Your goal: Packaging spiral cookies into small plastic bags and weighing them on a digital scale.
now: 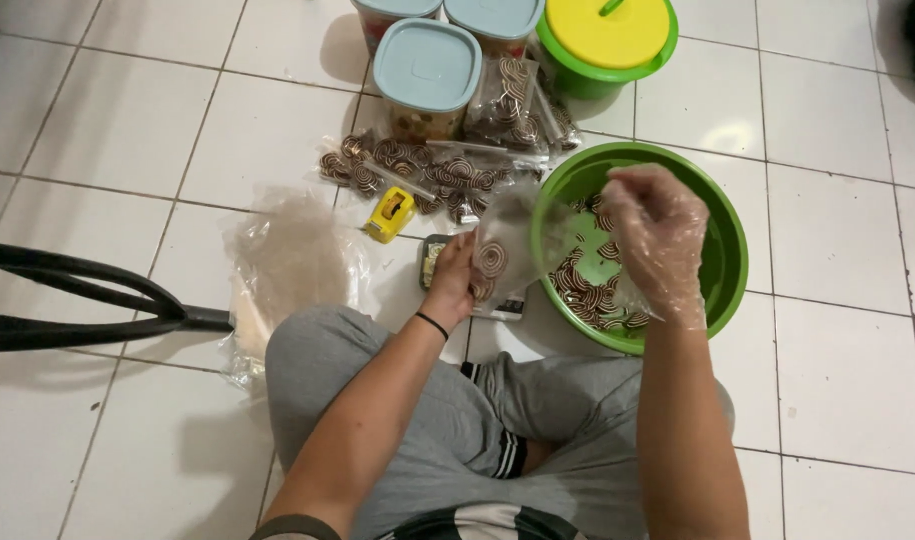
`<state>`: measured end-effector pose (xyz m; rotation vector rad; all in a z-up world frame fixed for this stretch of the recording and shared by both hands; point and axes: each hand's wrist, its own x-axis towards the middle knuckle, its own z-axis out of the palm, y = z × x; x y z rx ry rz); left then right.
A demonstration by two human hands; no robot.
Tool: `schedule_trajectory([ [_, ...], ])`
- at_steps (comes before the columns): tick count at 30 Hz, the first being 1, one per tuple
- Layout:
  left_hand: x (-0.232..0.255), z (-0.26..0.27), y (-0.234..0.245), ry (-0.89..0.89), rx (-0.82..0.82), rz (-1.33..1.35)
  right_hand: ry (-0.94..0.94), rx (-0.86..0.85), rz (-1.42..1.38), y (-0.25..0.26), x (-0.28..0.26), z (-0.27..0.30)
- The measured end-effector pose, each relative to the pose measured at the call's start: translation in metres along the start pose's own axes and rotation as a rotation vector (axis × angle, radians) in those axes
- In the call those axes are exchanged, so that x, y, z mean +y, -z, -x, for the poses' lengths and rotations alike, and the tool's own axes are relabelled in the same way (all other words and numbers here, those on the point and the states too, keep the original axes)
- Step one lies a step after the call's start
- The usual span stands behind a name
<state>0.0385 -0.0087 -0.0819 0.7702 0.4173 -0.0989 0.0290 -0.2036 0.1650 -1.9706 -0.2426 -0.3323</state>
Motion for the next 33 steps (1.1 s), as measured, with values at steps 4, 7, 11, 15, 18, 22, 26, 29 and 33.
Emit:
schedule_trajectory([
  [4,0.047,0.045,-0.043,0.018,0.02,0.04,0.018,0.118,-0.009,0.001,0.096,0.004],
  [7,0.041,0.043,-0.041,0.024,0.069,0.021,-0.275,-0.195,0.426,-0.017,0.156,0.017],
  [11,0.013,0.019,-0.013,-0.028,0.114,-0.206,-0.625,-0.692,0.828,-0.054,0.284,0.05],
  [15,-0.008,-0.01,0.011,0.009,0.214,-0.213,-0.676,-0.829,0.926,-0.071,0.367,0.06],
  [18,0.028,0.027,-0.023,0.056,0.208,-0.095,-0.664,-0.902,0.915,-0.055,0.282,0.057],
  [22,0.024,0.026,-0.027,0.055,0.202,-0.037,-0.638,-0.859,0.859,-0.052,0.286,0.057],
  [26,0.007,0.015,-0.017,-0.058,0.105,-0.24,-0.684,-0.734,0.812,-0.044,0.257,0.051],
  [29,0.005,0.012,-0.012,-0.113,0.127,-0.343,-0.761,-0.583,0.714,-0.031,0.165,0.047],
  [33,0.014,0.015,-0.014,-0.127,0.186,-0.49,-0.752,-0.406,0.628,-0.016,0.197,0.047],
])
